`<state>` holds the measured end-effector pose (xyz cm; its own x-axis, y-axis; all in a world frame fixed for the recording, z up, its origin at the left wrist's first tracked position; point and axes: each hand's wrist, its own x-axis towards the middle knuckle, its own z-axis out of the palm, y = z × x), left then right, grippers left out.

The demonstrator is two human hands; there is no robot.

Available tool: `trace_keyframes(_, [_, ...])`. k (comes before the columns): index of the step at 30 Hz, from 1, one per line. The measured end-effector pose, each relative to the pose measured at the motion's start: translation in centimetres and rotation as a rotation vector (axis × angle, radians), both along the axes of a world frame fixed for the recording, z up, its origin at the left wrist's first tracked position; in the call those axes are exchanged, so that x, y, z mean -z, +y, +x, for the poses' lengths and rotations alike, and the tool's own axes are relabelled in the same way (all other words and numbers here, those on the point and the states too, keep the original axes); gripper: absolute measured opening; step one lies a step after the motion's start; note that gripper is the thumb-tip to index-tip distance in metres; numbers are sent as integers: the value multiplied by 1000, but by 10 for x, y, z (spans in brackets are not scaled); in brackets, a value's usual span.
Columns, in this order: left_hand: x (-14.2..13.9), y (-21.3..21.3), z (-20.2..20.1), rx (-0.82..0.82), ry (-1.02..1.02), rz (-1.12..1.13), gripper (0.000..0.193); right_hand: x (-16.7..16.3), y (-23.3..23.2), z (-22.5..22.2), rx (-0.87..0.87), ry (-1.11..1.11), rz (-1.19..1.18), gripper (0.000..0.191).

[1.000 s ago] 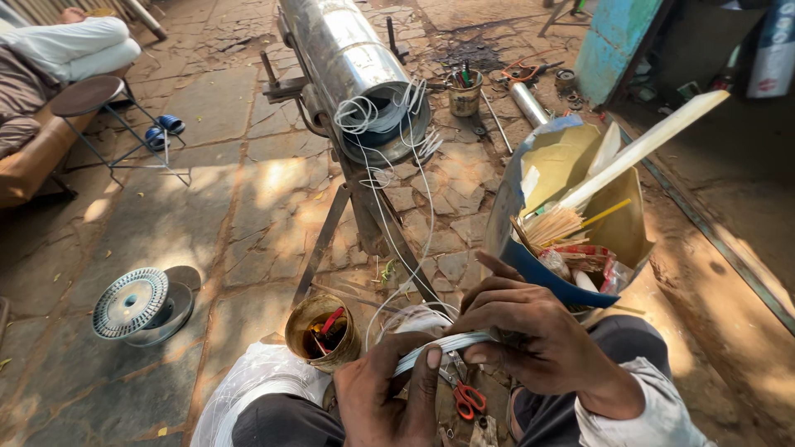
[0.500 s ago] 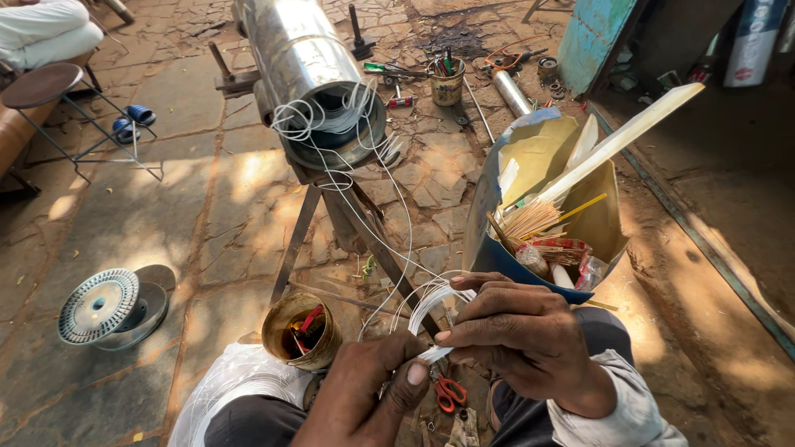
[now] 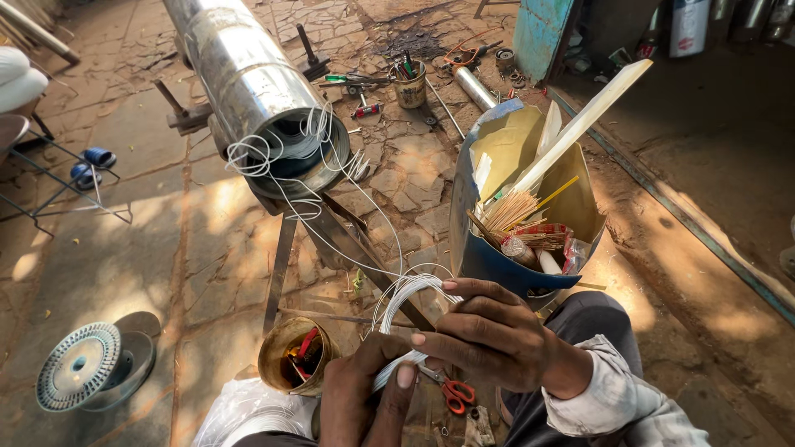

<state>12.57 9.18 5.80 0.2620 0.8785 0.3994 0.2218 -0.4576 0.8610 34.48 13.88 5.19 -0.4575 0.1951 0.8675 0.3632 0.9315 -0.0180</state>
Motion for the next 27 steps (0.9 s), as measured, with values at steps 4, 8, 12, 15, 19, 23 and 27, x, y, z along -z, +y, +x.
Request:
trace_keyframes(4, [15,1,-6,-59,136,10,32,0,-3,-3,27,30,103,36])
trace_keyframes(8, [33,-4,-15,187,188,-79,38,-4,-10,3,47,-119,83,32])
trace_keyframes(12, [43,-9,-19,294,363,-22,39,-7,-13,4,-100,-95,21,40])
trace_keyframes(15, [48,-16,-18,245,469,17,36,-8,-18,3,-182,-83,-40,44])
trace_keyframes(19, [49,-22,-12,122,413,370,27,-10,-27,6,-137,-22,-13,40])
trace_keyframes(23, [39,-21,-7,140,310,154,32,-6,-27,7,-162,-75,-67,32])
trace_keyframes(27, [24,-19,-3,141,278,22,37,-4,-23,5,-128,-62,-123,30])
